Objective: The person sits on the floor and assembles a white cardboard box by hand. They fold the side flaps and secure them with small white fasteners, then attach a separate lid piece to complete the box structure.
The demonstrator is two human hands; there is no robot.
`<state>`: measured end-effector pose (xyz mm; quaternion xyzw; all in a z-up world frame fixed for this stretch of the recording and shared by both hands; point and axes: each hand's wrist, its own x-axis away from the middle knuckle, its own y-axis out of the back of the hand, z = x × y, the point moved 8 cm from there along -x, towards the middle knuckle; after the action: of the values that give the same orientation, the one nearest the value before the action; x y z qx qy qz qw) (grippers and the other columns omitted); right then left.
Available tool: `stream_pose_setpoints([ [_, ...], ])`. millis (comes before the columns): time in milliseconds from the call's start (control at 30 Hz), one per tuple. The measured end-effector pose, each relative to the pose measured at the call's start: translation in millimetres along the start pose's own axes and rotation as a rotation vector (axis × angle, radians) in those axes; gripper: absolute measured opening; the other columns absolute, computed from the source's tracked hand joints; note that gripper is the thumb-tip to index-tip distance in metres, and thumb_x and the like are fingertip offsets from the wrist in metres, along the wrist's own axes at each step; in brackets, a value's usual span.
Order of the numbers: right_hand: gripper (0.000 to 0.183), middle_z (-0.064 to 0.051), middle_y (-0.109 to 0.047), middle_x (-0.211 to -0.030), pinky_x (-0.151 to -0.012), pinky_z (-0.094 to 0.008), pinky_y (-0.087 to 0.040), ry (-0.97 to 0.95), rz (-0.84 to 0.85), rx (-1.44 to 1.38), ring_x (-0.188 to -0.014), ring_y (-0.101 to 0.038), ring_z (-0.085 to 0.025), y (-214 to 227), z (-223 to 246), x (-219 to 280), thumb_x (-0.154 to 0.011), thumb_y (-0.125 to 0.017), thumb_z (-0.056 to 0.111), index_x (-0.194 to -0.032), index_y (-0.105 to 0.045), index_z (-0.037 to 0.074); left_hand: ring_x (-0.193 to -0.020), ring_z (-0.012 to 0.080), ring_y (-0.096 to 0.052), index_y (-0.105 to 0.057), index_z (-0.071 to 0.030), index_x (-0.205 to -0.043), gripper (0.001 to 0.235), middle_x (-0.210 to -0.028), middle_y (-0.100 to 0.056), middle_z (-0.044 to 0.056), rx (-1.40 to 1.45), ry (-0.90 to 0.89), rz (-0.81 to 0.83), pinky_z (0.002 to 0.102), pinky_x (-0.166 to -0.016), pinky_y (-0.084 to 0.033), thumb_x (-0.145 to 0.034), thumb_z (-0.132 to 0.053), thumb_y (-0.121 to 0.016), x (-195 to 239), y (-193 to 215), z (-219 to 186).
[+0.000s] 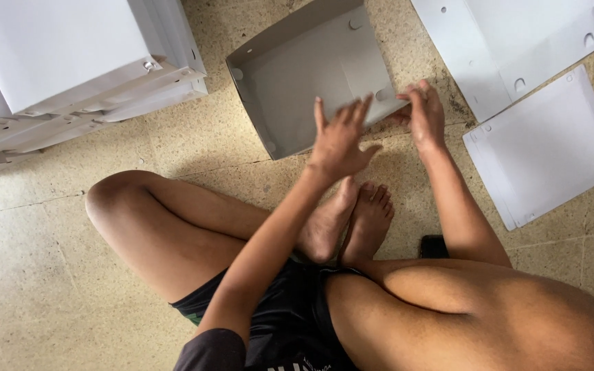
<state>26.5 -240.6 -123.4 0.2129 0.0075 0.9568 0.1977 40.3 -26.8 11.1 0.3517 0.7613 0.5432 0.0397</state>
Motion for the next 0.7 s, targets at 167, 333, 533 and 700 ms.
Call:
stream_pose_setpoints([
  [167,0.036,-0.014,-0.071,-0.106,-0.068,-0.036,-0.061,0.022,0.025,0.199,-0.080,-0.073,-0.024,-3,17,23,-0.100,-0.066,0.034,-0.120,-0.067,0.004,-0.094,0.0199,-0.069,-0.069,-0.019,-0.108,0.026,-0.093,-0.070,0.002,-0.083,-0.098,-0.473,0.065,-0.117,-0.019,-0.095,-0.041,-0.065,10,-29,1],
  [333,0.041,-0.015,-0.072,-0.093,-0.070,-0.038,-0.061,-0.019,0.141,0.452,-0.082,-0.073,-0.024,-24,37,60,-0.104,-0.070,0.046,-0.104,-0.074,0.005,-0.084,0.0159,-0.061,-0.073,-0.023,-0.091,0.013,-0.078,-0.064,-0.001,-0.118,-0.305,-0.696,0.057,-0.109,-0.027,-0.090,-0.033,-0.066,39,-36,19],
  [533,0.019,-0.010,-0.071,-0.079,-0.066,-0.030,-0.057,0.075,0.152,0.451,-0.069,-0.070,-0.017,-39,59,74,-0.093,-0.080,0.020,-0.093,-0.072,0.003,-0.081,0.0149,-0.062,-0.072,-0.017,-0.105,0.020,-0.077,-0.064,0.000,-0.025,-0.240,-0.781,0.050,-0.106,-0.023,-0.088,-0.017,-0.060,57,-8,28],
  [700,0.057,-0.010,-0.071,-0.082,-0.065,-0.036,-0.054,0.071,0.161,0.590,-0.076,-0.069,-0.019,-54,33,63,-0.085,-0.086,0.038,-0.117,-0.064,-0.004,-0.079,0.0175,-0.060,-0.072,-0.018,-0.096,0.014,-0.078,-0.063,0.002,0.026,-0.400,-0.726,0.050,-0.104,-0.024,-0.086,-0.024,-0.066,59,-36,20],
])
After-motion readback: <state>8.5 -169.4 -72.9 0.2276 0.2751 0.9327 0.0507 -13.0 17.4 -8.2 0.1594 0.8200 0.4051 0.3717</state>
